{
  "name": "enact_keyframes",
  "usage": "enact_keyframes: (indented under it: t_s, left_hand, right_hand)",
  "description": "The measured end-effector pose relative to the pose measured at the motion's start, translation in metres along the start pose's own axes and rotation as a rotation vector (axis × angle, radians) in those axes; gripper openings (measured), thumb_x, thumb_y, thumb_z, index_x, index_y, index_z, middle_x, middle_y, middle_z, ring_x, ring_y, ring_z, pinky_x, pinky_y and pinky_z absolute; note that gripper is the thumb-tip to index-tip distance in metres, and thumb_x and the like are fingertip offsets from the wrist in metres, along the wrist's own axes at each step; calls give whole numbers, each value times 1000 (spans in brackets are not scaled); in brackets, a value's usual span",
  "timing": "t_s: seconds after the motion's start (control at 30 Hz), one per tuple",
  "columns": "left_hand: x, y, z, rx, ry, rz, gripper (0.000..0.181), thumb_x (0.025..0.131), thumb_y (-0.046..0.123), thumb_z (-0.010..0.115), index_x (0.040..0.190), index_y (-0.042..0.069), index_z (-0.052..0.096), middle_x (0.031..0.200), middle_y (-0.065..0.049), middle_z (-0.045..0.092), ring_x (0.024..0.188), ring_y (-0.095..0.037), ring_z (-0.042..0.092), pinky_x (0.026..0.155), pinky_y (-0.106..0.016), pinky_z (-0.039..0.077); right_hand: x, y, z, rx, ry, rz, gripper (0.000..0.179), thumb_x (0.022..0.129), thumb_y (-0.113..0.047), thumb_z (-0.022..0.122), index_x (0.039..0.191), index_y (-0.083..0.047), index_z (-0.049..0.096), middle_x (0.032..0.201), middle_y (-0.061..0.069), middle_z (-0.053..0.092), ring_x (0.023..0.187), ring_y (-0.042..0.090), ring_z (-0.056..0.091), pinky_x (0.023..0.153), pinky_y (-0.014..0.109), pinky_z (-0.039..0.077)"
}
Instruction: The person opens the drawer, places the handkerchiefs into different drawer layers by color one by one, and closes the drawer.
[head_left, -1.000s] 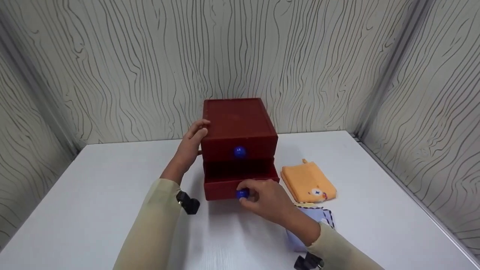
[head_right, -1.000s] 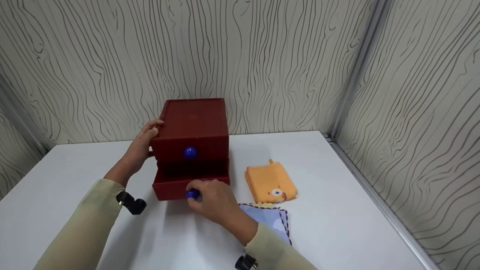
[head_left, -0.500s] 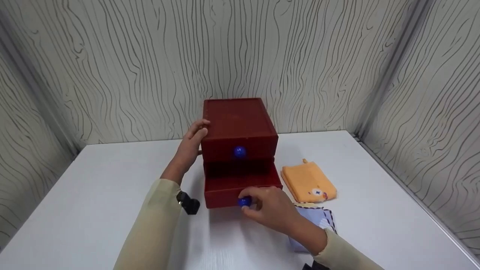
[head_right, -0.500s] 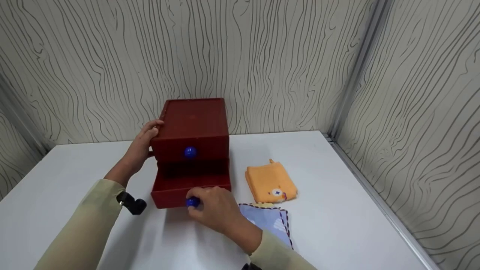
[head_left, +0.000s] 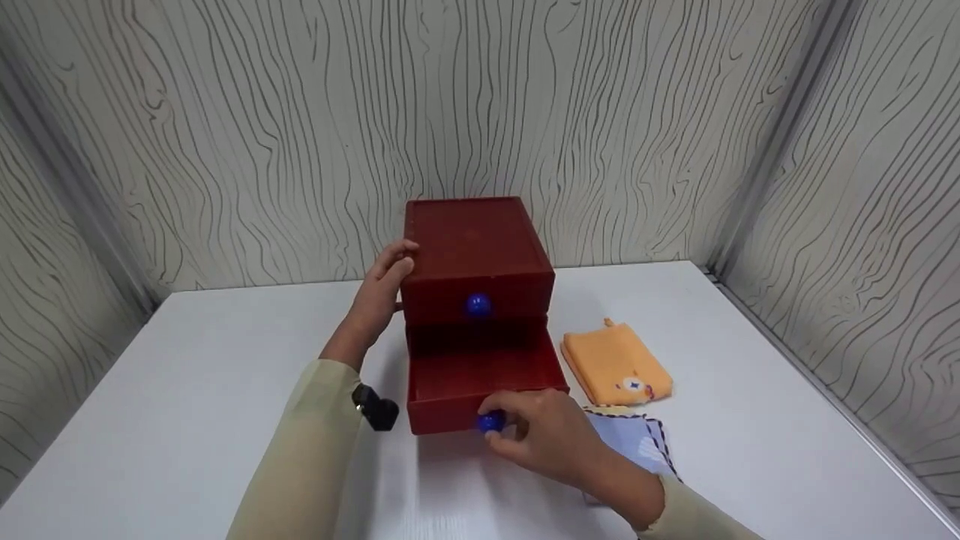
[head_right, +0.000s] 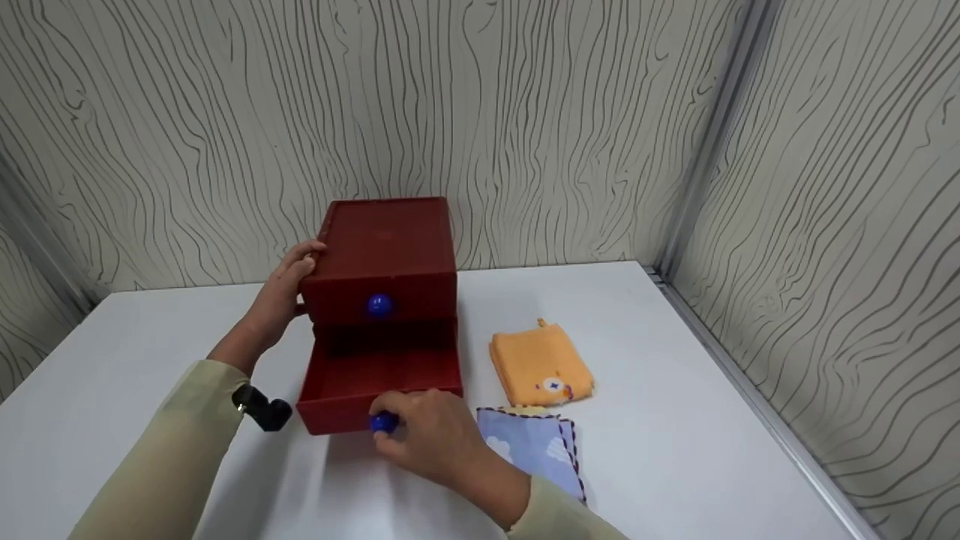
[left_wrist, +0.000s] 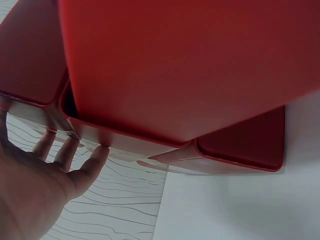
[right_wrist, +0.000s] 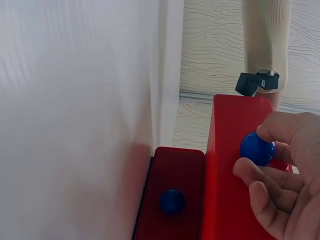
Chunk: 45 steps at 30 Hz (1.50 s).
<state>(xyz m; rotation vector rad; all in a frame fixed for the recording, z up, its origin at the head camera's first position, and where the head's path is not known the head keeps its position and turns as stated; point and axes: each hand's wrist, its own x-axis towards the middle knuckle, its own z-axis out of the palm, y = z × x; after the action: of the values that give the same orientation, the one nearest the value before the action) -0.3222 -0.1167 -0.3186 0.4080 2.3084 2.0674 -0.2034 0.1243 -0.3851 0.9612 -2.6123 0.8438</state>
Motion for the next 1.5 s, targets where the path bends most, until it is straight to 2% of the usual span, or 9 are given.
enact_keyframes:
  t_s: [0.1,0.3,0.43,0.53,0.63,0.83,1.03,1.33,1.5]
  left_hand:
    - [-2,2,1,-4,0,0,36,97,32,34,131,20,36,141,-3,32,122,-23,41,88,-45,43]
    - [-1,1,1,-10,4,-6,35,97,32,35,130,20,36,140,-3,33,122,-23,42,88,-45,42]
    - [6,-10,-2,-18,12,1,33,96,36,37,127,25,39,138,0,35,121,-22,43,89,-47,42]
    - [12,-21,-4,5,21,17,32,95,41,37,125,30,40,138,3,35,122,-21,43,89,-49,41]
    - [13,-23,-4,24,25,27,31,95,43,37,124,31,40,138,3,34,123,-21,42,91,-51,40]
    - [7,-15,-2,19,17,22,32,96,38,35,126,28,39,137,0,36,122,-22,43,89,-48,42]
    - [-3,0,2,12,14,-2,34,97,33,35,129,22,38,138,-2,35,123,-23,41,92,-49,40]
    - [-2,1,2,33,16,-10,34,97,34,34,129,24,38,137,0,36,122,-22,42,88,-44,42]
    - [-2,0,2,19,14,-12,35,97,35,34,129,24,37,140,0,33,125,-21,40,91,-47,40]
  right_hand:
    - [-2,-1,-1,6,-1,7,16,79,-31,66,94,-28,63,76,-16,64,58,-3,48,56,14,44]
    - [-6,-5,0,20,-13,27,15,79,-30,67,94,-30,64,77,-16,65,58,2,52,57,16,46]
    - [-9,-8,0,25,-17,24,15,79,-28,67,94,-30,64,78,-15,66,58,1,52,58,17,48]
    - [-12,-9,0,-4,1,-12,16,79,-28,67,94,-29,63,77,-14,66,57,-3,51,56,14,45]
    - [-14,-10,1,-24,17,-36,16,78,-27,67,93,-29,63,75,-14,65,56,-3,51,54,10,42]
    - [-19,-11,1,-39,19,-65,15,78,-29,67,93,-28,63,73,-15,64,55,-4,50,53,9,40]
    - [-22,-15,0,-11,-30,-35,14,81,-33,64,94,-29,62,77,-15,66,58,-6,50,55,12,44]
    - [-26,-19,-1,-35,-40,-48,14,85,-39,59,95,-30,63,80,-15,67,61,-10,50,62,12,47]
    - [-28,-19,-1,-58,-26,-81,15,85,-38,58,97,-30,64,79,-15,68,61,-9,50,64,14,48]
